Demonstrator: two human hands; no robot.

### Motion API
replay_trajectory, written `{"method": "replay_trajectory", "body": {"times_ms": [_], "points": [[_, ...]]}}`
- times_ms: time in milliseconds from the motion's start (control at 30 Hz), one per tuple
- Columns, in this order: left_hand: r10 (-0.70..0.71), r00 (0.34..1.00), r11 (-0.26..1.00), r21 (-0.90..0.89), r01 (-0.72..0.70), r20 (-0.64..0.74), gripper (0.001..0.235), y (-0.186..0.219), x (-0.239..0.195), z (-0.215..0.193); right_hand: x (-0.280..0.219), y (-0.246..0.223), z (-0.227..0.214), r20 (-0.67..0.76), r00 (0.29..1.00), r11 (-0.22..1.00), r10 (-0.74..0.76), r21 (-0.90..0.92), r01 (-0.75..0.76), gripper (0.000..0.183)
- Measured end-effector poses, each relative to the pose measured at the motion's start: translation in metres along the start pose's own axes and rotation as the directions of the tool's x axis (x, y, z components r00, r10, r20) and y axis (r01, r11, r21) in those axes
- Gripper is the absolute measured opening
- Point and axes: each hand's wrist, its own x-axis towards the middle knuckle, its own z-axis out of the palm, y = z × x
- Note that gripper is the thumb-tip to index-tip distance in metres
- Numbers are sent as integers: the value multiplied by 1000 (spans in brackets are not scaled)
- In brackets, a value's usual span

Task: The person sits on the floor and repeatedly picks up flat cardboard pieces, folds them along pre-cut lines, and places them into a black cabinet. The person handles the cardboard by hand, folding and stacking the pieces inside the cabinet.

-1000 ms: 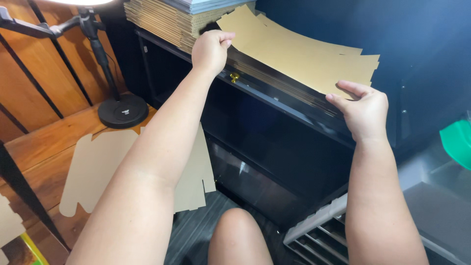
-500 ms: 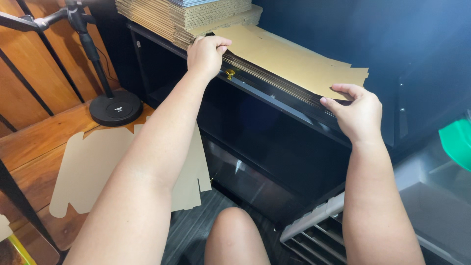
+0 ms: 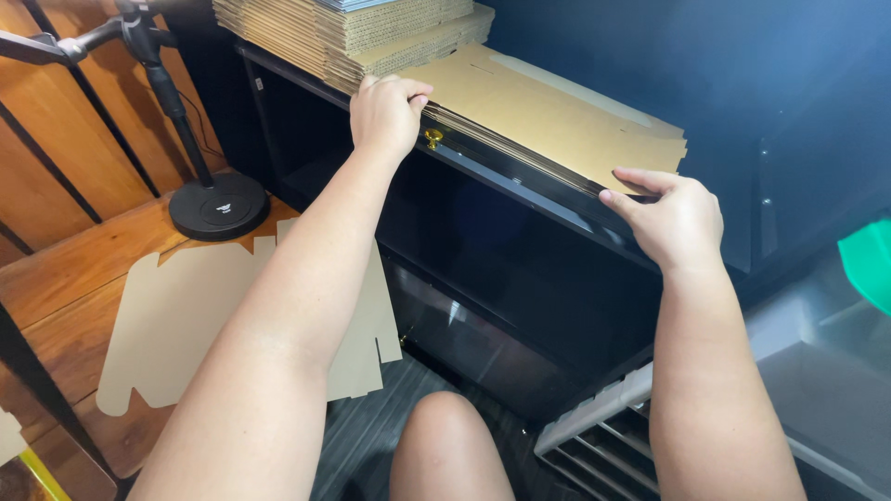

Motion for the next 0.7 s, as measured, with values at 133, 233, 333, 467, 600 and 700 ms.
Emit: {"method": "replay_trajectory", "body": {"times_ms": [133, 233, 333, 467, 600, 700], "points": [[-16, 1000, 1000, 18, 16, -9, 20, 1, -3, 2, 1, 2, 1, -1, 1000, 999, -30, -36, 30, 37], [-15, 1000, 1000, 25, 16, -21, 19, 3, -4, 1, 1, -2, -1, 22, 1000, 999, 7, -53, -5, 45], [-33, 999, 999, 23, 34, -14, 20, 2, -5, 2, 1, -3, -1, 3, 1000, 997, 0, -77, 1, 44], [-19, 999, 998, 57, 21, -30, 21, -1, -3, 6, -2, -9, -4, 24, 999, 991, 24, -130, -21, 43], [-37, 999, 998, 50, 39, -40, 20, -1, -4, 9, -8, -12, -7, 30, 998, 988, 56, -149, -51, 40], [-8, 995, 998, 64, 15, -104, 16, -2, -8, 9, -12, -14, -12, 47, 996, 974, 70, -220, -58, 55]]}}
